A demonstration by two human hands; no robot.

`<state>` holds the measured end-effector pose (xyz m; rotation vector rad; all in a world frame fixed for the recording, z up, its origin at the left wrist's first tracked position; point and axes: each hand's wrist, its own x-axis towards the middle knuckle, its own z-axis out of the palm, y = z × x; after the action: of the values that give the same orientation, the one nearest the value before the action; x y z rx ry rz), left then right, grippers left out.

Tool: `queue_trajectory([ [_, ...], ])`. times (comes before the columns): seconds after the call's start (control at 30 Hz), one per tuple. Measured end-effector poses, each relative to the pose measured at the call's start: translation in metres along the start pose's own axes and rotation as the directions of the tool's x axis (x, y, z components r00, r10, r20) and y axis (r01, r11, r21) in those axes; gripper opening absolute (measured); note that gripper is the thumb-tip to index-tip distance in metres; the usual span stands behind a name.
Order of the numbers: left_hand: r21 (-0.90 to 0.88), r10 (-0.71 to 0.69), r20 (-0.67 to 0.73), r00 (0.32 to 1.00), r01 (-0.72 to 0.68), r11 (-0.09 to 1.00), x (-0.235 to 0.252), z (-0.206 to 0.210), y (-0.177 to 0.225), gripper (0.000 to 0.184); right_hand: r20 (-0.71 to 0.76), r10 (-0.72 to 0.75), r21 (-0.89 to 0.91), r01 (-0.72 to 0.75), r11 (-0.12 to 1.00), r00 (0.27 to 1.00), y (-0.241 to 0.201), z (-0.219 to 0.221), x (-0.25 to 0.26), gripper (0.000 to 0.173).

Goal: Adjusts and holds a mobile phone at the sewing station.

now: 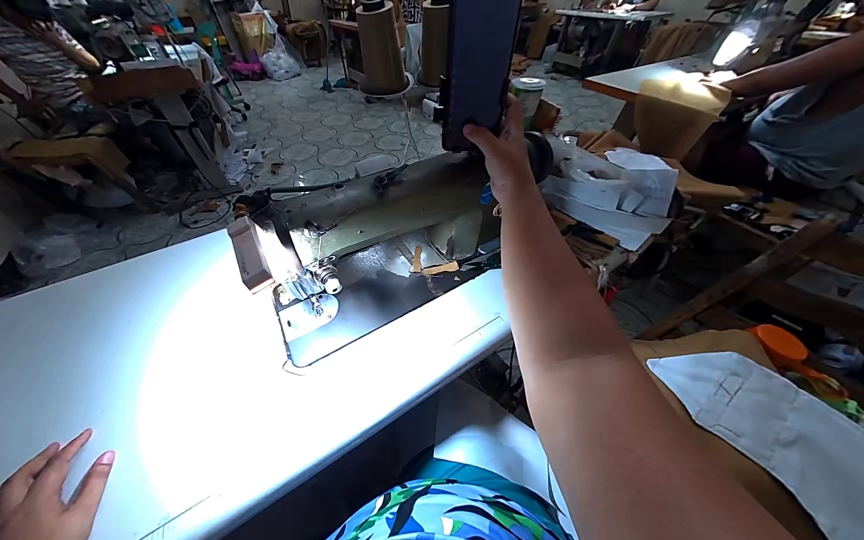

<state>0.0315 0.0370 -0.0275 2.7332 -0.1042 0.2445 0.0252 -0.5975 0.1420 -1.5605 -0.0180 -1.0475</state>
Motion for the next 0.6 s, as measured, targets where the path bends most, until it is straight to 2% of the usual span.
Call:
queue_trajectory([
  [0.37, -0.014, 0.027, -0.004, 1.000, -0.028, 1.000, 0.0008, 0.0010, -0.0031, 0.054, -0.012, -0.016, -0.023, 0.016, 1.000, 1.000, 0.0025, -0.0003, 0.0004, 0.082],
  [0.6, -0.005, 0.019, -0.001, 1.000, -0.019, 1.000, 0.0005, 0.0010, -0.0025, 0.053, 0.008, -0.019, 0.007, 0.019, 1.000, 1.000, 0.0040, -0.0026, 0.0009, 0.092],
])
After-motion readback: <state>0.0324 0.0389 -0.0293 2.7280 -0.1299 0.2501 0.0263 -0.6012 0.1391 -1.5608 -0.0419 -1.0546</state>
